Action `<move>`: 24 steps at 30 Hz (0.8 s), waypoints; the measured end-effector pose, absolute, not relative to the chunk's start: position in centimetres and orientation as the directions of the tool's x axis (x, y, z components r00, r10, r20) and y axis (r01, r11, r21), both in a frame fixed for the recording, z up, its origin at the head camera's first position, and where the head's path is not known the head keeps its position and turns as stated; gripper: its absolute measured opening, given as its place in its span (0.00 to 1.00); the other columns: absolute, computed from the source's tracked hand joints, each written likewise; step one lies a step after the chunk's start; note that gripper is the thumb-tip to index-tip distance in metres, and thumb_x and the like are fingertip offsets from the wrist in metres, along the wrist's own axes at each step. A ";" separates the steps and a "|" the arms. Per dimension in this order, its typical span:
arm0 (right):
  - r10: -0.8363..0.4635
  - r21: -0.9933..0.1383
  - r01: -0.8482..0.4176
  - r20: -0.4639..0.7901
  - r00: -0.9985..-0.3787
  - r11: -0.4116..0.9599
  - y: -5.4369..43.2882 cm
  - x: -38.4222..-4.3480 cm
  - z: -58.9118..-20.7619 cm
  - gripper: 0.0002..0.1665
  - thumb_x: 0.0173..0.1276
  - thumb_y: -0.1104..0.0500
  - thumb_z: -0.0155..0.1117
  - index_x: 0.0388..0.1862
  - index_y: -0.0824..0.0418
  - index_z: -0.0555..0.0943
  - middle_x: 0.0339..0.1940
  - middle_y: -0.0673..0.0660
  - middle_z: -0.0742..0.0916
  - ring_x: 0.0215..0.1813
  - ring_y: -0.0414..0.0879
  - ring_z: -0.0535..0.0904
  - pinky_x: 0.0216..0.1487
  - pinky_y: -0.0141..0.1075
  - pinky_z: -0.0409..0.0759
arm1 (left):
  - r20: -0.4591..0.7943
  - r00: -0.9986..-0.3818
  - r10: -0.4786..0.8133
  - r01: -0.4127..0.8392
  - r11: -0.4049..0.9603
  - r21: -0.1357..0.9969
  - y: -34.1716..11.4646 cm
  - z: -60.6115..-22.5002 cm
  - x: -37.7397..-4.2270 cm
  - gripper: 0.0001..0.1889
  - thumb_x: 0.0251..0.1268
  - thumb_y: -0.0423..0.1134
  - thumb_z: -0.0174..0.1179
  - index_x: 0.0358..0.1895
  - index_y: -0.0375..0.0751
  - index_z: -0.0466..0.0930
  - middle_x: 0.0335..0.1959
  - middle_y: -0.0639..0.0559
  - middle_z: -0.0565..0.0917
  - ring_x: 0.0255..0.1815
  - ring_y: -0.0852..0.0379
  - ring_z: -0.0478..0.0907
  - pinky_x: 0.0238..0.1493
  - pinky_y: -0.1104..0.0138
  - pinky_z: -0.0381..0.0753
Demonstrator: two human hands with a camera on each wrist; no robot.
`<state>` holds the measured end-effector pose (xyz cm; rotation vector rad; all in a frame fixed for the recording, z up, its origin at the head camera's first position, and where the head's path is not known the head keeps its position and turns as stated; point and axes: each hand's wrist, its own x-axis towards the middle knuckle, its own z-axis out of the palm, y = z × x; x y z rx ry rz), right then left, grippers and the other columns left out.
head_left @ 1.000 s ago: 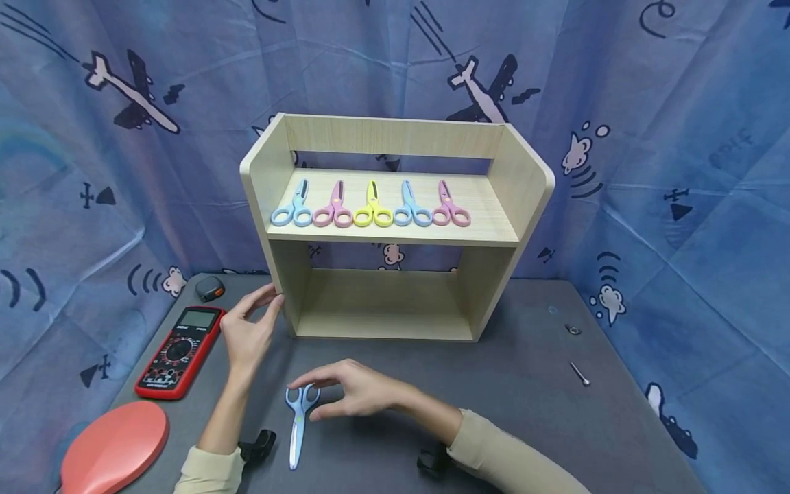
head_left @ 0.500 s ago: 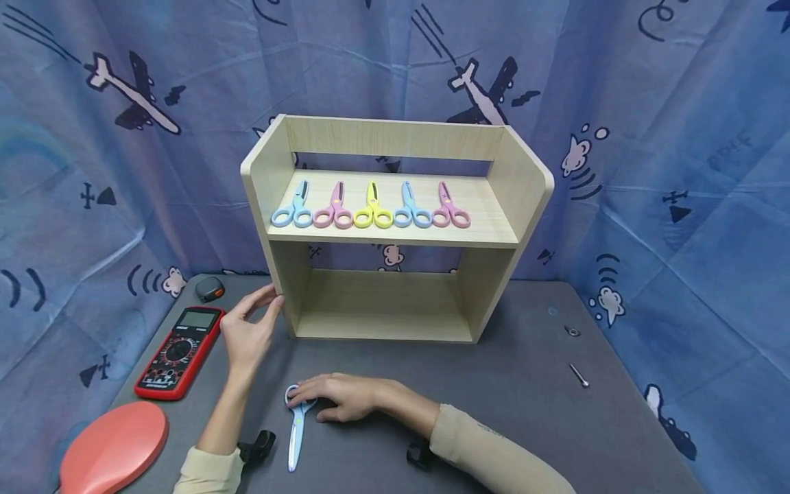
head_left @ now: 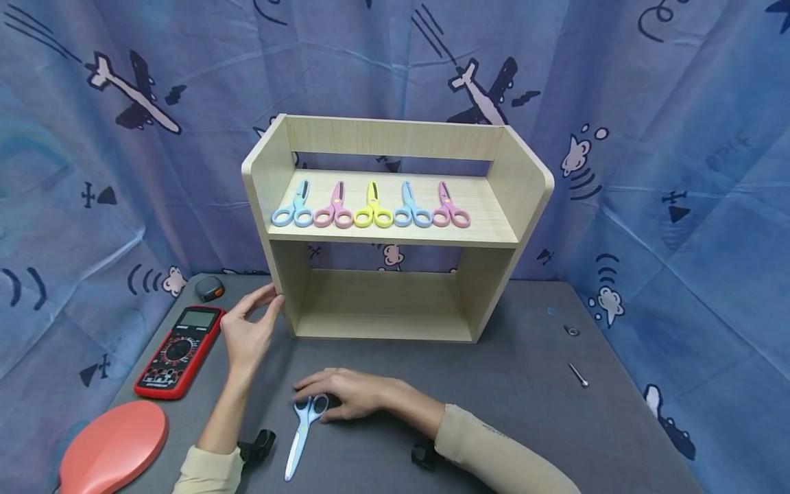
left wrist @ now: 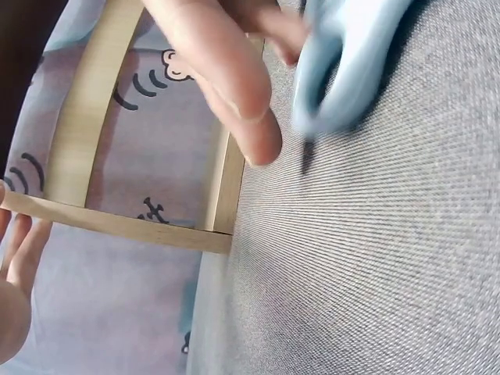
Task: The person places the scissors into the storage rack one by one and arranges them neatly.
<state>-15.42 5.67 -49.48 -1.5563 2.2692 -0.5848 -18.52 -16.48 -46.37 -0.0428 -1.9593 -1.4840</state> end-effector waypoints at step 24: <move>-0.927 -0.556 -0.749 -0.129 -0.351 0.361 9.4 -14.7 -48.1 0.26 0.70 0.59 0.80 0.66 0.50 0.87 0.59 0.48 0.86 0.51 0.31 0.76 0.50 0.18 0.75 | 0.534 -0.767 -0.354 0.440 0.314 0.841 -16.6 -46.6 -18.7 0.15 0.64 0.30 0.78 0.54 0.38 0.93 0.47 0.37 0.94 0.42 0.79 0.85 0.43 0.87 0.80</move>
